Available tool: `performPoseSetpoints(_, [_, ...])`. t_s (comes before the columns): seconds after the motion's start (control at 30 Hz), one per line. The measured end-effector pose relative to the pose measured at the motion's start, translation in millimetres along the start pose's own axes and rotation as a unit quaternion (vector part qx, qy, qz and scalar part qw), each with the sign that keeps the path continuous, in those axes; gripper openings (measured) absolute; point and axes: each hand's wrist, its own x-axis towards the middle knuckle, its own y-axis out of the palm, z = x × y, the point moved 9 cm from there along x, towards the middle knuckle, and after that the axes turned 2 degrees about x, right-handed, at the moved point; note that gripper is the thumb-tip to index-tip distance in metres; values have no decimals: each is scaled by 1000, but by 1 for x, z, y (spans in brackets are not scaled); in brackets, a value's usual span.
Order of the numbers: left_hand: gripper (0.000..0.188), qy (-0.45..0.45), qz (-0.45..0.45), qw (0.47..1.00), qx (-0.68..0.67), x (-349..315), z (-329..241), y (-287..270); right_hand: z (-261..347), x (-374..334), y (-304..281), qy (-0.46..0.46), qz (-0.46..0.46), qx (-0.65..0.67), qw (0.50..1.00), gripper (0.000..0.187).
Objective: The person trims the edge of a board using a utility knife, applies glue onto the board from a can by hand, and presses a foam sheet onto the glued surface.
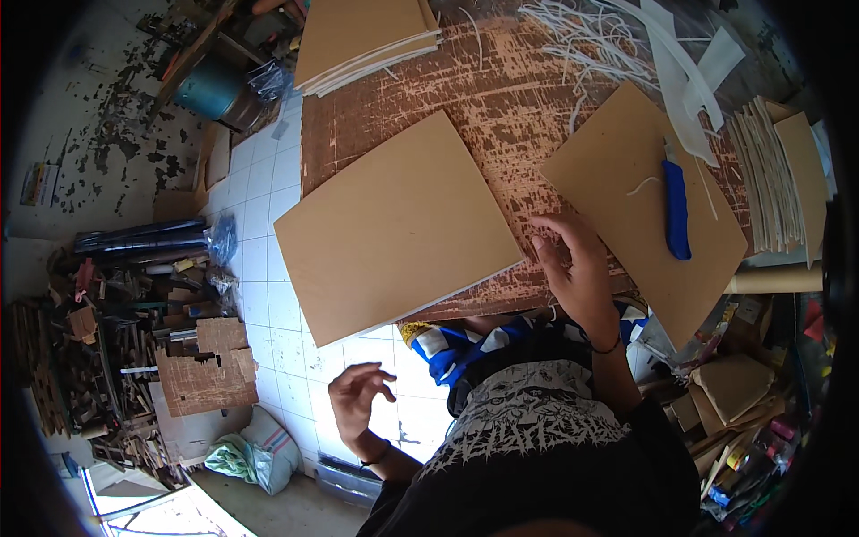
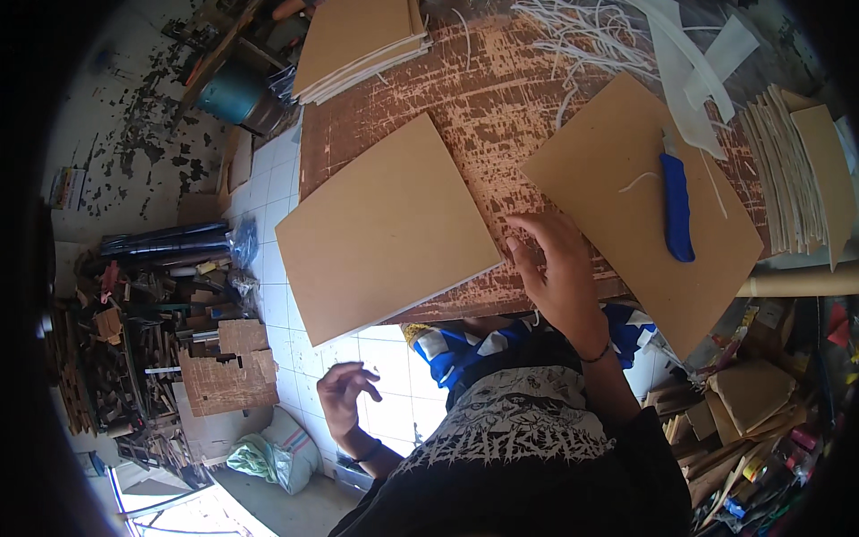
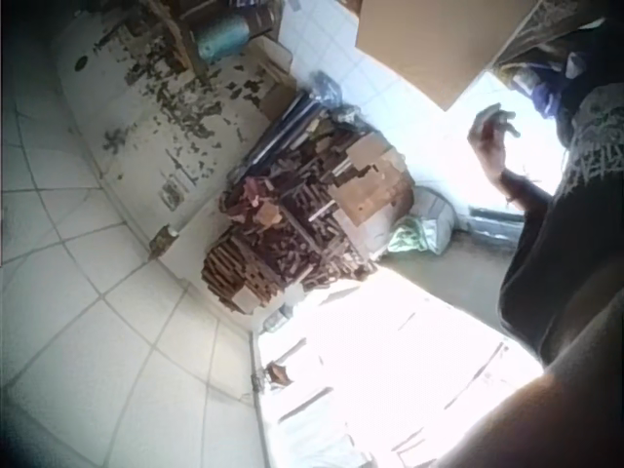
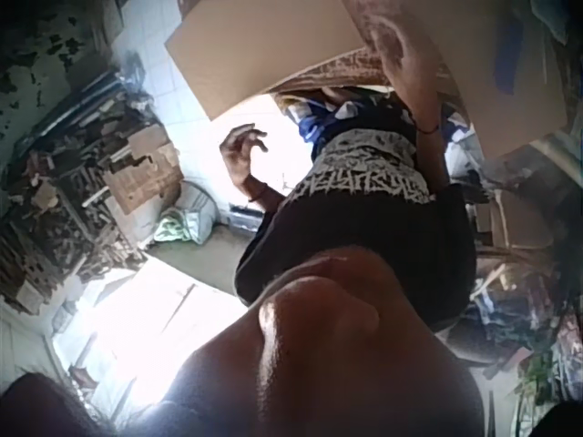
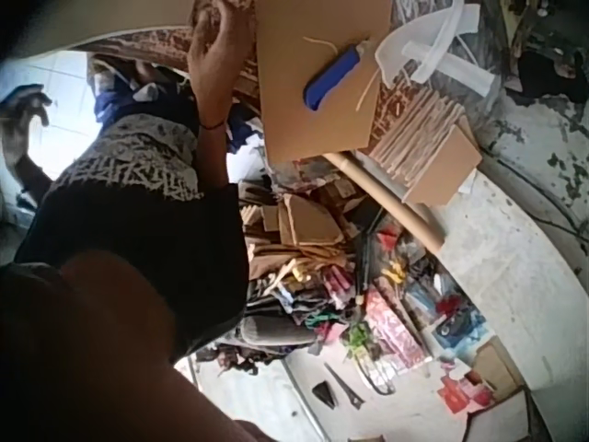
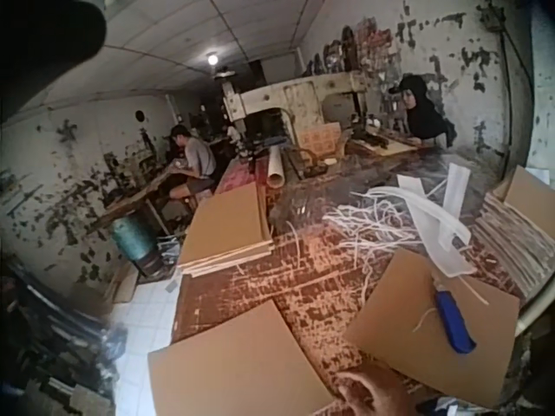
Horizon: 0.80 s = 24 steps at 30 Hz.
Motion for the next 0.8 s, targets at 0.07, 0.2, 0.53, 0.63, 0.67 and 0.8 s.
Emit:
performPoseSetpoints(0.07, [15,99,-55,993,-16,-8,-10,-26,-2,-2,2,8,-7,-10,1000,23])
performPoseSetpoints(0.2, [35,84,-426,835,339,2,-32,-90,6,-5,8,-18,10,-36,999,21])
performPoseSetpoints(0.53, [40,21,-386,908,160,27,7,-89,19,7,18,-48,41,-38,997,15])
performPoseSetpoints(0.63, [39,94,-370,924,10,28,2,-91,17,11,22,25,74,50,996,13])
performPoseSetpoints(0.67, [39,113,-369,922,-32,27,1,-90,3,8,30,121,96,105,982,15])
performPoseSetpoints(0.8, [39,168,-317,924,-131,34,-11,-83,-4,10,24,116,45,141,982,26])
